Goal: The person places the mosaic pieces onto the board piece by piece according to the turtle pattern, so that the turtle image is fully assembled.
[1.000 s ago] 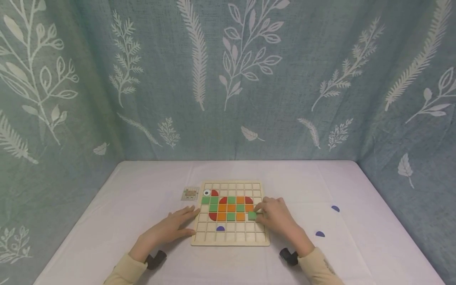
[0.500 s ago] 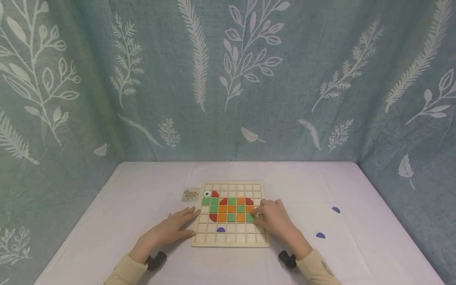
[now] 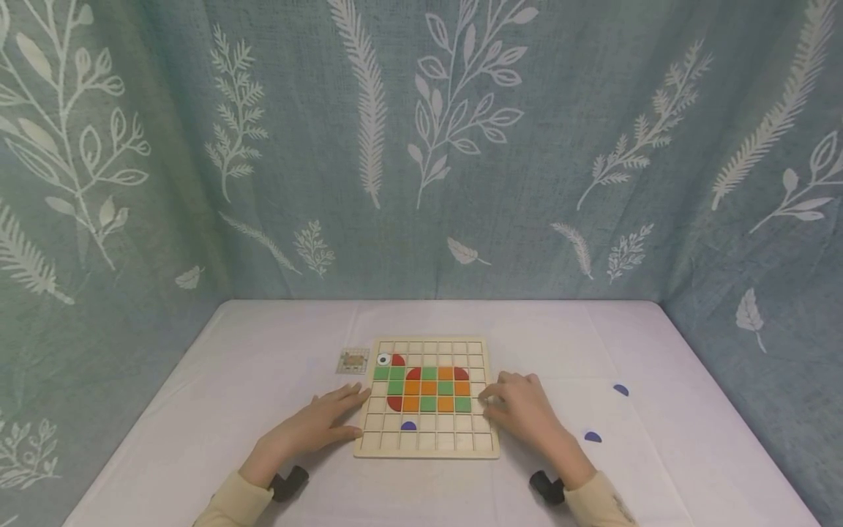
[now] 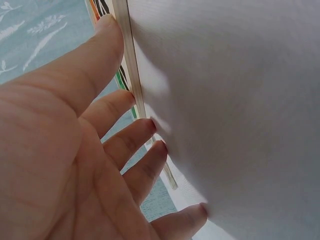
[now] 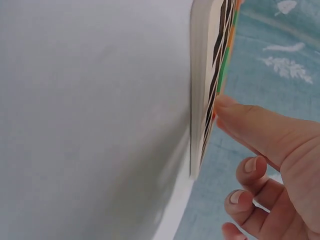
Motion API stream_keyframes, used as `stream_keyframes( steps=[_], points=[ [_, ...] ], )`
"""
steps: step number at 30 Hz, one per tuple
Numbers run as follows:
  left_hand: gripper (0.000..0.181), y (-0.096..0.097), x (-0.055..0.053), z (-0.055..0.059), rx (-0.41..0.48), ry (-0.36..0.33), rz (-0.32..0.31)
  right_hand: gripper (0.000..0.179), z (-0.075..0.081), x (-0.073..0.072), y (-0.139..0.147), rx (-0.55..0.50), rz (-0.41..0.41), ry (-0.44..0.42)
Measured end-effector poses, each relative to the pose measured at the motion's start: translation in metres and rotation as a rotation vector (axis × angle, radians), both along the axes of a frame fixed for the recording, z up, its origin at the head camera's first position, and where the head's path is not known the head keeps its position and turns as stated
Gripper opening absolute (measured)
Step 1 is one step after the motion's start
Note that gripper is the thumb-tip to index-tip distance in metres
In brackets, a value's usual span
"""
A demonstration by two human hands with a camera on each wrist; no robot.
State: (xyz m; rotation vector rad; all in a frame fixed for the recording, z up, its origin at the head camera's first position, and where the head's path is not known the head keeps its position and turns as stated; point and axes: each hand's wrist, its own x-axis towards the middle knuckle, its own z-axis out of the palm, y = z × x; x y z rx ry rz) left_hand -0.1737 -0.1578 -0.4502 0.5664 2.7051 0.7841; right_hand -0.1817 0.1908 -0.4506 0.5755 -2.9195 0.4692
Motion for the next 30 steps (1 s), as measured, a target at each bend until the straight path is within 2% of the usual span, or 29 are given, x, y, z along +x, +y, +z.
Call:
stream_keyframes(
  steps=[7,18,30],
  points=[
    [0.068,0.001,0.0,0.0,-0.003,-0.004,-0.001,0.019,0.0,0.007,0.022,0.026,-0.049,0.021],
    [0.068,0.001,0.001,-0.002,-0.018,0.004,0.008,0.018,0.001,0.021,0.06,0.022,-0.152,0.0],
    [0.069,0.0,0.0,-0.001,-0.007,0.018,-0.011,0.02,0.003,0.043,0.107,0.017,-0.206,0.047]
  ],
)
